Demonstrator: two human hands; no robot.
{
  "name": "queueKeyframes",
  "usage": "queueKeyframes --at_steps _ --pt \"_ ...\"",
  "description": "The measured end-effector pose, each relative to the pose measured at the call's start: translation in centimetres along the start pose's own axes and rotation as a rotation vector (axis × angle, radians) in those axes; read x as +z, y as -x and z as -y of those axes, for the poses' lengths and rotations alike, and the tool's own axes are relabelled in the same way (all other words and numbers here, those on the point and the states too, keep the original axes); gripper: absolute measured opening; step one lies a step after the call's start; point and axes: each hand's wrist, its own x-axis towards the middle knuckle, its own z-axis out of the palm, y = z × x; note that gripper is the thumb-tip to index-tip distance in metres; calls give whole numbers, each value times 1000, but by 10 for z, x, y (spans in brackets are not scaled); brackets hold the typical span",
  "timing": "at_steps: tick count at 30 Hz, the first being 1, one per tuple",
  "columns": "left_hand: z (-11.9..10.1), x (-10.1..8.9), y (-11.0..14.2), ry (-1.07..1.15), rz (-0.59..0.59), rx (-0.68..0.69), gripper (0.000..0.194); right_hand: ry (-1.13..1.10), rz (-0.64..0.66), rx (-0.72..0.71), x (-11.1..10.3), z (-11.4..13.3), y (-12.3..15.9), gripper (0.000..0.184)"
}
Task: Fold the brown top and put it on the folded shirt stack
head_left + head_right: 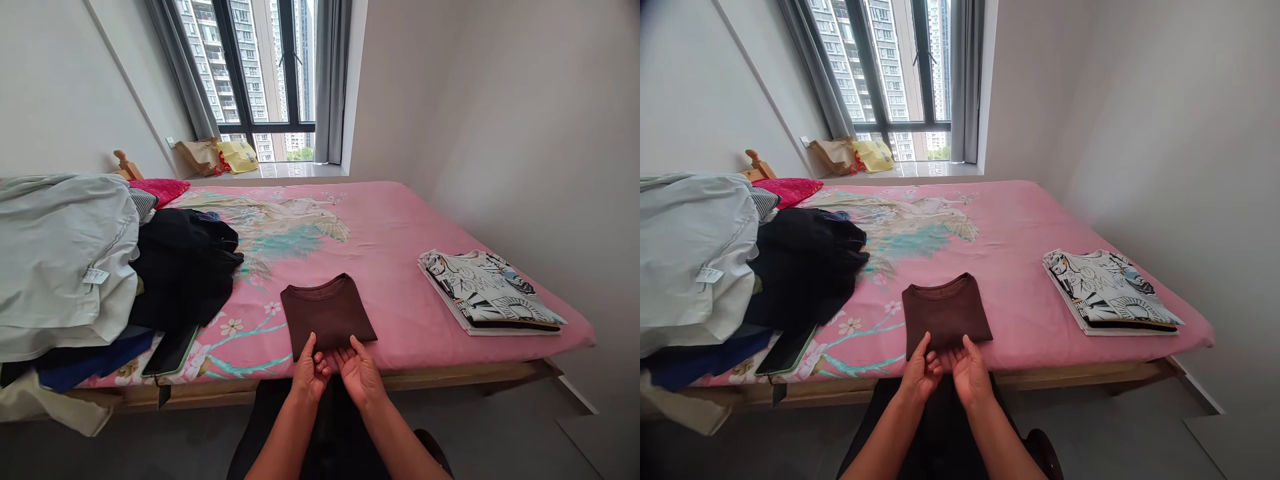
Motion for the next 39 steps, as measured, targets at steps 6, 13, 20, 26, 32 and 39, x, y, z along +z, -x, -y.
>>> queueKeyframes --at_steps 6,13,20,26,32,39 --pt "30 -8 21 -160 -8 122 38 148 83 100 13 -15 -3 33" --pt "63 -57 31 -581 107 249 53 8 93 39 20 13 9 30" --pt "70 -34 18 -948 382 405 36 71 -110 -95 25 139 96 32" --pt "25 29 -35 -1501 413 1061 26 177 -280 -482 -8 253 166 29" --pt "25 23 -81 -1913 180 1529 34 129 -306 -691 13 331 132 25" --pt "30 18 -79 -1998 148 1740 35 -1 51 -789 68 420 49 24"
